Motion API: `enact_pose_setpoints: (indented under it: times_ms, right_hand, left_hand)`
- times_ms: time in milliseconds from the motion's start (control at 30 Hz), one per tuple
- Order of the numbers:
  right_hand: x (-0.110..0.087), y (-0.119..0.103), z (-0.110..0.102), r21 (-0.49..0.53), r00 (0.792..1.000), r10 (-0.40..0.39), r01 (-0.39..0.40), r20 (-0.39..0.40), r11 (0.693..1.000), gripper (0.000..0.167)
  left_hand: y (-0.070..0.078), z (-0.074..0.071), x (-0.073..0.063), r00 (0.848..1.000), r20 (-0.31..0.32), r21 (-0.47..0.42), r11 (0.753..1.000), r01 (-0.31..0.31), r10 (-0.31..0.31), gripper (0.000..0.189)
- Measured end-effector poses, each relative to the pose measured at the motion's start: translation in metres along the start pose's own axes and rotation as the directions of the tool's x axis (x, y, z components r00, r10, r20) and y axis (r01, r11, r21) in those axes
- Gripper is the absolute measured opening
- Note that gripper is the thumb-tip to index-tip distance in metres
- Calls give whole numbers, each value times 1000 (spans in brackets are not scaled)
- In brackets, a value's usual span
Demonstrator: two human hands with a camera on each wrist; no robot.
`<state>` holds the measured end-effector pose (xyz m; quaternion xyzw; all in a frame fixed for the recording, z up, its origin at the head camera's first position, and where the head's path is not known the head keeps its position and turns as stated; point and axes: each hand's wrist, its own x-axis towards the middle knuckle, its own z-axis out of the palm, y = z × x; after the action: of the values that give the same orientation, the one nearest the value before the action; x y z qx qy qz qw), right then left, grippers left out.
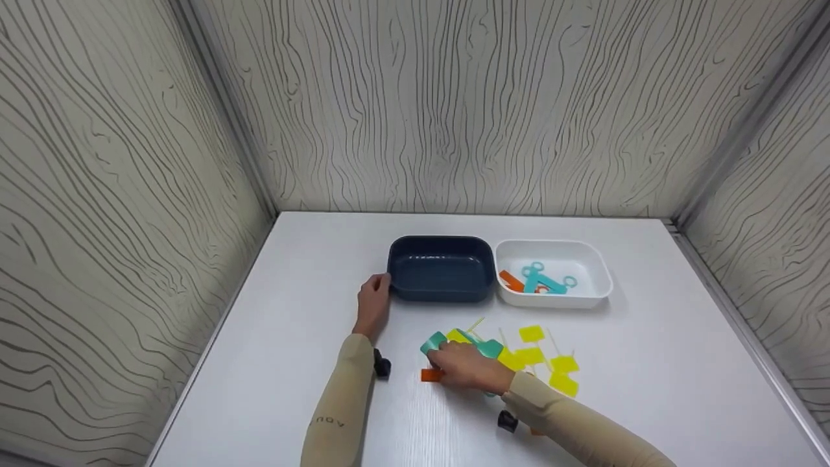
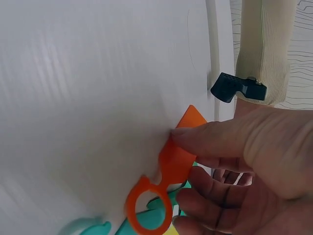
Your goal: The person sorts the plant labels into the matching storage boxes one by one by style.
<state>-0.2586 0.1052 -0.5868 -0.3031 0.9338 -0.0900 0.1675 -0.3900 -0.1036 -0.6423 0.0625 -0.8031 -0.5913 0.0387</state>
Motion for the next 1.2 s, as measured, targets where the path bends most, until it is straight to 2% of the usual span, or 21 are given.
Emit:
enact_pose_setpoints:
  times_ms: [167, 467, 700, 933, 1200]
  right_hand:
    - [-2, -1, 3, -28, 1000, -8, 7, -26, 1000, 12]
    - [-4, 2, 3, -20, 998, -38, 37, -53, 999, 10]
    - [-10, 13, -7, -17, 995, -36, 35, -94, 999, 9]
    - [-20, 32, -28, 48, 994, 51, -47, -95, 998, 6]
    - [-28, 61, -58, 141, 979, 148, -129, -138, 982, 7]
  left_hand:
    - [0, 0, 0, 1000, -13, -7, 1000, -18, 18, 48]
    - [1, 1, 1, 1000, -23, 2, 1000, -17, 17, 49]
    - [3, 1, -1, 1000, -15, -5, 1000, -2, 2, 47]
    - [4, 0, -3, 1000, -18, -8, 1000, 0, 0, 46]
    - [3, 0, -2, 1000, -12, -7, 1000, -17, 17, 47]
